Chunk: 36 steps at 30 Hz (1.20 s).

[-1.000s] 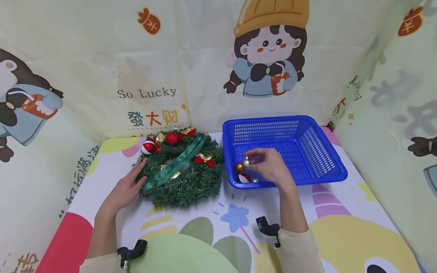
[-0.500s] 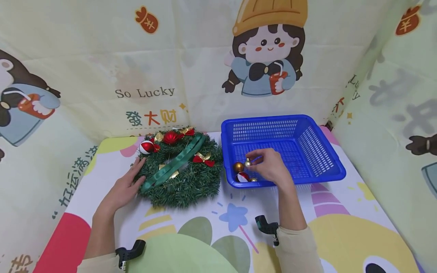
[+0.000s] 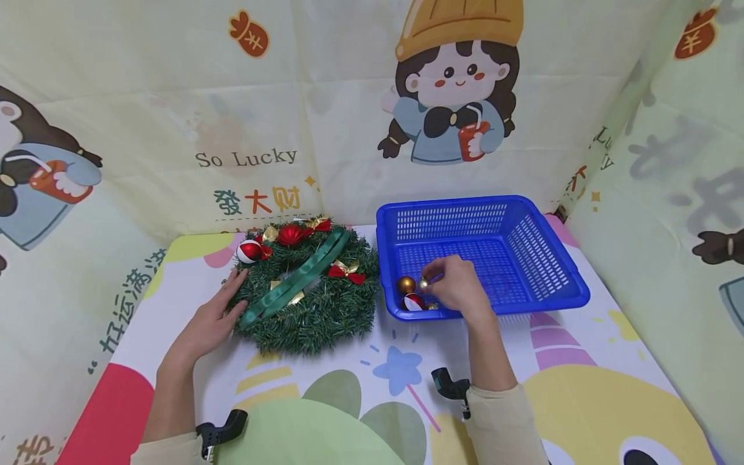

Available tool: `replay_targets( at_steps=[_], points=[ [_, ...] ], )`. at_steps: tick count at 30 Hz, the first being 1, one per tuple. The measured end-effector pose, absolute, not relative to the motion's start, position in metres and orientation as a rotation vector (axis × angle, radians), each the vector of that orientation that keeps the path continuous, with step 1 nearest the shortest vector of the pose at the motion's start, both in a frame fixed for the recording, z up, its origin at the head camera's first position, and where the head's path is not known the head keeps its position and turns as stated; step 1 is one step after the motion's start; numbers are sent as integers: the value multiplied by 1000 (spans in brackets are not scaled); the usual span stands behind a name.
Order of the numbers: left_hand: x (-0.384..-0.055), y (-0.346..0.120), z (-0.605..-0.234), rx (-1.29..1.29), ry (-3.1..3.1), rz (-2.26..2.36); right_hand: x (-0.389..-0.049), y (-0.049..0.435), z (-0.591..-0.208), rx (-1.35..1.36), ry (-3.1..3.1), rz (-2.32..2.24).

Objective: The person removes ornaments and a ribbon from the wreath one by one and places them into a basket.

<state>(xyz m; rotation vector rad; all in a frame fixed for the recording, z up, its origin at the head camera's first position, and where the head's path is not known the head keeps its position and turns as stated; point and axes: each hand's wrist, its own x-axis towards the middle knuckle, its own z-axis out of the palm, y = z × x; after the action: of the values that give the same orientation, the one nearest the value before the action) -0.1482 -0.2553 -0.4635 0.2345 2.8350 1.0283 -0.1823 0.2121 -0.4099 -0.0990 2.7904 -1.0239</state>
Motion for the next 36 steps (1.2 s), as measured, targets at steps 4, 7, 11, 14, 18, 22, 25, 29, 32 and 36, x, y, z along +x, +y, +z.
replay_targets(
  at_steps=[4,7,11,14,18,22,25,29,32,36],
  points=[
    [-148,-255,-463,235,2835,1030,-183,211,-412,-73,2782,-1001],
    [-148,-255,-463,235,2833,1031,-183,209,-412,-64,2784,-985],
    [-147,-255,-463,238,2833,1031,-183,208,-413,-59,2787,-965],
    [-147,-255,-462,237,2832,1035,-183,207,-414,-55,2786,-952],
    [-146,-255,-461,236,2830,1037,-183,207,-415,-54,2785,-939],
    [-146,-255,-463,240,2834,1034,-184,207,-415,-58,2785,-924],
    [-147,-255,-464,237,2836,1032,-184,206,-415,-63,2786,-909],
    [-147,-255,-464,230,2832,1030,-183,205,-414,-72,2786,-895],
    [-147,-255,-463,229,2833,1028,-182,205,-413,-76,2786,-897],
    [-146,-255,-462,229,2836,1026,-182,205,-413,-77,2785,-899]
  ],
)
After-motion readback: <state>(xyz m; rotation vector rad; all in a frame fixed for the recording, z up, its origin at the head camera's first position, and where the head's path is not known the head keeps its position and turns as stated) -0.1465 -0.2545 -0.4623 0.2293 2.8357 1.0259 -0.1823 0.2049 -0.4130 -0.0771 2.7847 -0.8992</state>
